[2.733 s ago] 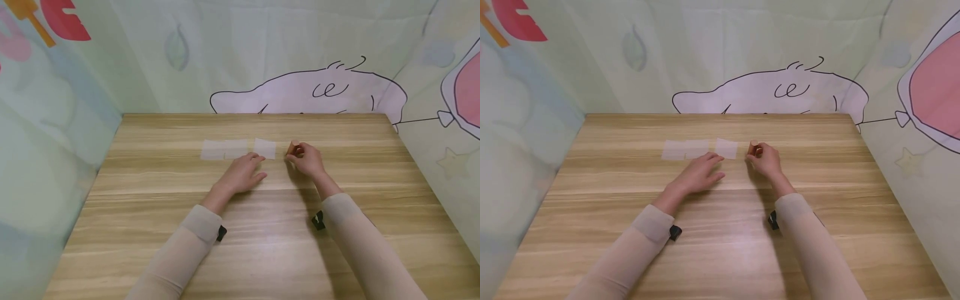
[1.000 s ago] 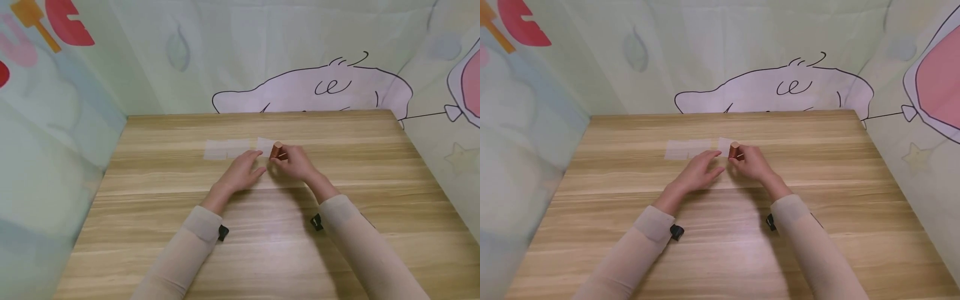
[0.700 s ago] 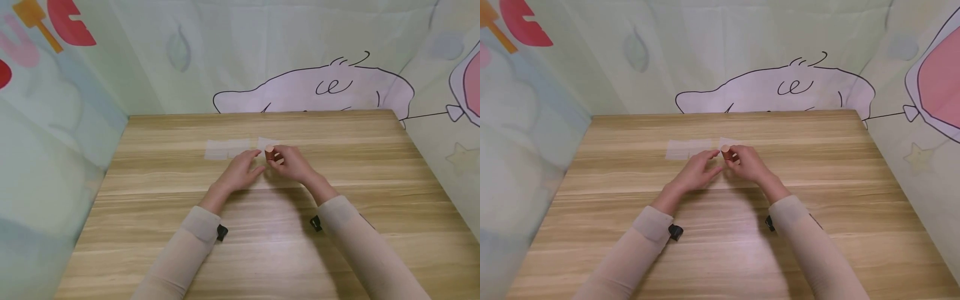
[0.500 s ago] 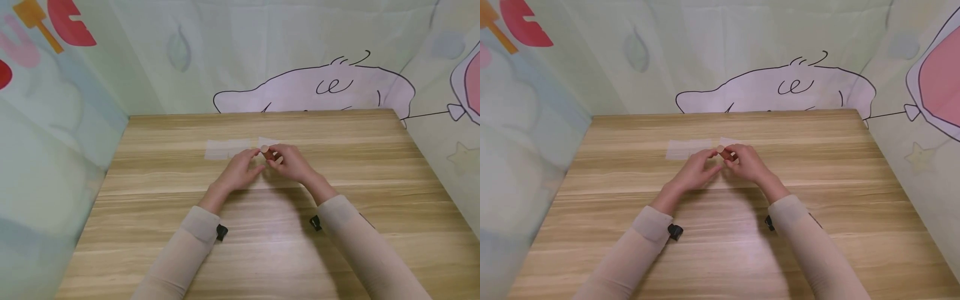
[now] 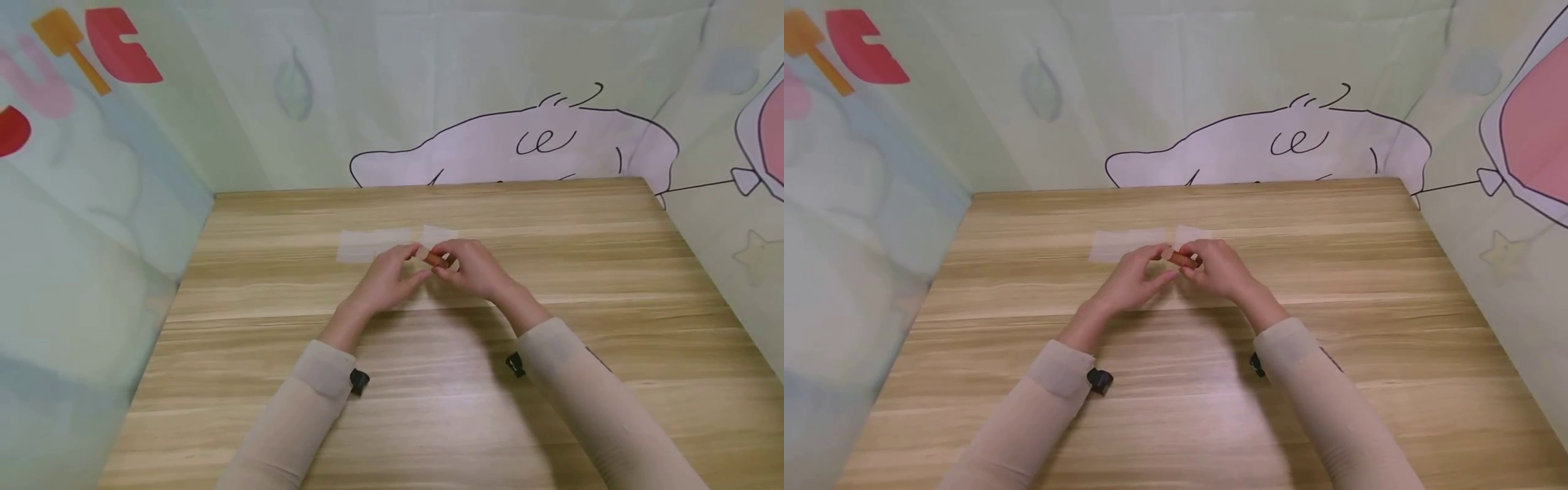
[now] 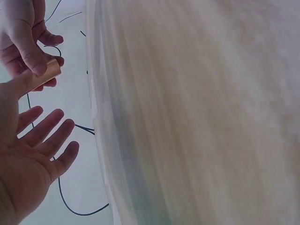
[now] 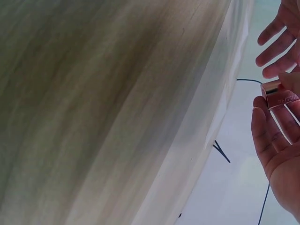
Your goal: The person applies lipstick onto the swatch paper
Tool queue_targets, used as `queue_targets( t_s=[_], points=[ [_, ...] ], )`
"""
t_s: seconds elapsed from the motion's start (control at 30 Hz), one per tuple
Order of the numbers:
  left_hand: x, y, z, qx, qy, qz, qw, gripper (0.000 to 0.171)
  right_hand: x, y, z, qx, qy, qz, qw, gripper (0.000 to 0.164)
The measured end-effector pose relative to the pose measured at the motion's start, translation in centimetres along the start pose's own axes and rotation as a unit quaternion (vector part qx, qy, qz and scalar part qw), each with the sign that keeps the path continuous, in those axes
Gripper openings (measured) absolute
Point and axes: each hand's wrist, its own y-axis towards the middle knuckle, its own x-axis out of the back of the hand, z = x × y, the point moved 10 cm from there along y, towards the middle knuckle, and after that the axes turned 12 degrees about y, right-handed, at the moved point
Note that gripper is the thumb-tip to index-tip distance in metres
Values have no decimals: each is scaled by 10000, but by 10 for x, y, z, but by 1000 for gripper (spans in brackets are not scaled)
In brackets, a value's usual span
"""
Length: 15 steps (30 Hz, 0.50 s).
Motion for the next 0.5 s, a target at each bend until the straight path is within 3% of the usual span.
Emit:
queue_targets(
  t_s=[0.23,0.5],
  points=[
    [1,-2,1,39,127,57,9999,66,-1,-1,2,25,-146,31,9999,18],
    [6,-5,0,-157,63,-103,9998,61,1,-2,7,123,-332,-36,9994,18]
  ],
)
